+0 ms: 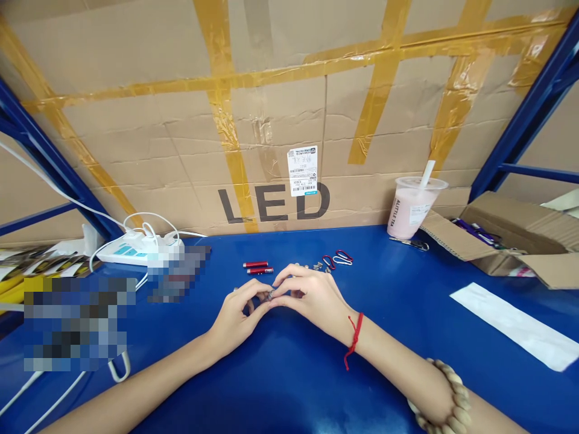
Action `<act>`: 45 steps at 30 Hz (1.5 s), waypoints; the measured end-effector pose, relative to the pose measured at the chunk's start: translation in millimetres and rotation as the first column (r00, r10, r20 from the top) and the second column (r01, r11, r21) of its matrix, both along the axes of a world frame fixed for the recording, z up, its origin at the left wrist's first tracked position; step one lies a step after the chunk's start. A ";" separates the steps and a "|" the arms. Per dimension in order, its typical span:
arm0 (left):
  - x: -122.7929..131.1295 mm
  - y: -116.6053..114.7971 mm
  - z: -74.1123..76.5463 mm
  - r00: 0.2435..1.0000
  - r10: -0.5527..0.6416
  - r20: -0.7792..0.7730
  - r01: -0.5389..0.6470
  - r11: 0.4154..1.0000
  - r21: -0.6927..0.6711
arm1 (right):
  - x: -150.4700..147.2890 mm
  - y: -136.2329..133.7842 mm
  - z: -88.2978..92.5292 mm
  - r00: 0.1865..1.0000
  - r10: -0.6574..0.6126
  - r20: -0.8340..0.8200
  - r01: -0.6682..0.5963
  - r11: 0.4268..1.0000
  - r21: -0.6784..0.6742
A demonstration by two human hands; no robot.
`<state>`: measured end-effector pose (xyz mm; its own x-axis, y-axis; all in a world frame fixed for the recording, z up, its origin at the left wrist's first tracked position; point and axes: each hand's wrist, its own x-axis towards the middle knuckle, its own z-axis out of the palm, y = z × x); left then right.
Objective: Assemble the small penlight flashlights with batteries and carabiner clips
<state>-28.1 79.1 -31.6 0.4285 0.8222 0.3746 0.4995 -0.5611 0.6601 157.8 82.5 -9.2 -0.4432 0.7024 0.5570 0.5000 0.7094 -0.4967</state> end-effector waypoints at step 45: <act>6.4 -8.0 5.5 0.998 0.059 0.016 -0.057 0.994 -0.092 | 20.4 30.6 -11.4 0.859 -0.311 0.406 0.335 0.942 0.012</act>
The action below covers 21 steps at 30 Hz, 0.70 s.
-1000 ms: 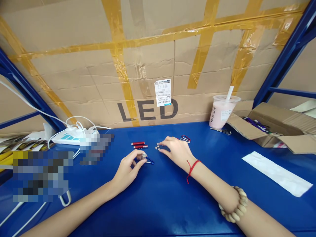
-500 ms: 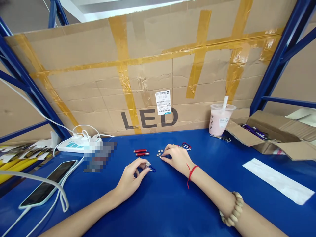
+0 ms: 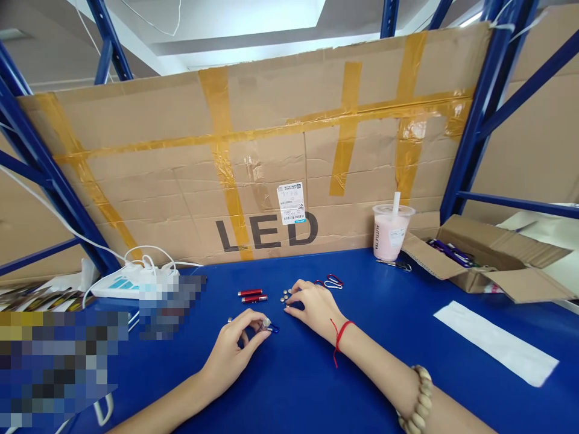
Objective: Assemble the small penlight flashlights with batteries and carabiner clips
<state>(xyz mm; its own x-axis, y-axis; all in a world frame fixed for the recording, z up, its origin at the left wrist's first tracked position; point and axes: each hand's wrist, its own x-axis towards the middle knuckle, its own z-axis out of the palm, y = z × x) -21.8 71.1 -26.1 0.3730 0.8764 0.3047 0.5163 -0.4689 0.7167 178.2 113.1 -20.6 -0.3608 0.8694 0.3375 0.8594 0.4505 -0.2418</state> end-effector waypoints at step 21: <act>-1.9 -4.2 2.6 0.998 -0.066 -0.006 0.066 0.998 -0.006 | -8.2 -7.2 1.4 0.999 0.002 -0.032 -0.006 0.992 -0.130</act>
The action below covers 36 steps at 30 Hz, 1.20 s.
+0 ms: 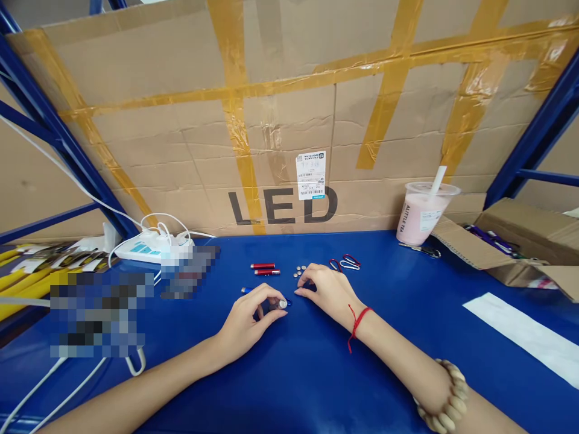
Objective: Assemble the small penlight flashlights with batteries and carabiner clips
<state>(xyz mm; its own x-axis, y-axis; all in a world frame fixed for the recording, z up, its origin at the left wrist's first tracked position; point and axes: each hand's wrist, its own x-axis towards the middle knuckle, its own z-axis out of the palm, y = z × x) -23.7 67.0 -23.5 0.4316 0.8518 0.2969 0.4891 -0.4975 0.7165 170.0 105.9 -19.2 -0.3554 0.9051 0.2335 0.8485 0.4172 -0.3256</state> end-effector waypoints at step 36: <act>2.3 4.9 -2.7 0.995 0.100 0.014 -0.100 0.994 0.035 | 14.8 -4.9 32.6 0.871 -0.125 -0.475 0.346 0.843 0.412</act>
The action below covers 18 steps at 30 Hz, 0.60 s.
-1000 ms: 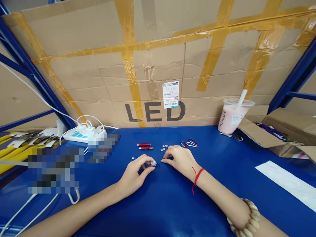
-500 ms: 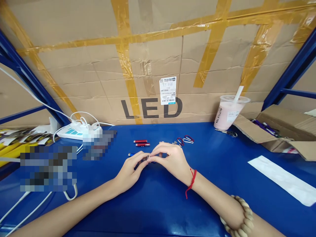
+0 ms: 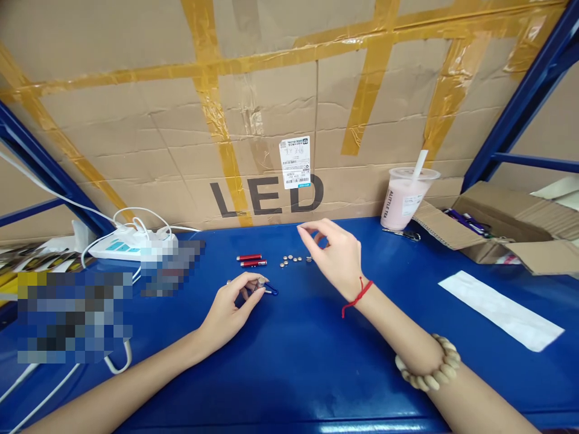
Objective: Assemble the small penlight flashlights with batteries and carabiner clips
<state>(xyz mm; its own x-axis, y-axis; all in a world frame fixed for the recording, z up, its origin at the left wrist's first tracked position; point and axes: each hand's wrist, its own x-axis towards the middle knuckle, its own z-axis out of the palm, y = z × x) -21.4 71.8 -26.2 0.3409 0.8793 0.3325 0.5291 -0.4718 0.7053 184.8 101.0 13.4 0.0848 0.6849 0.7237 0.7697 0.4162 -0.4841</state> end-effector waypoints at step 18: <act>0.0 -2.8 1.4 1.000 -0.025 0.005 0.025 0.999 0.031 | 19.0 21.3 -26.0 0.799 0.019 0.602 0.208 0.929 -0.306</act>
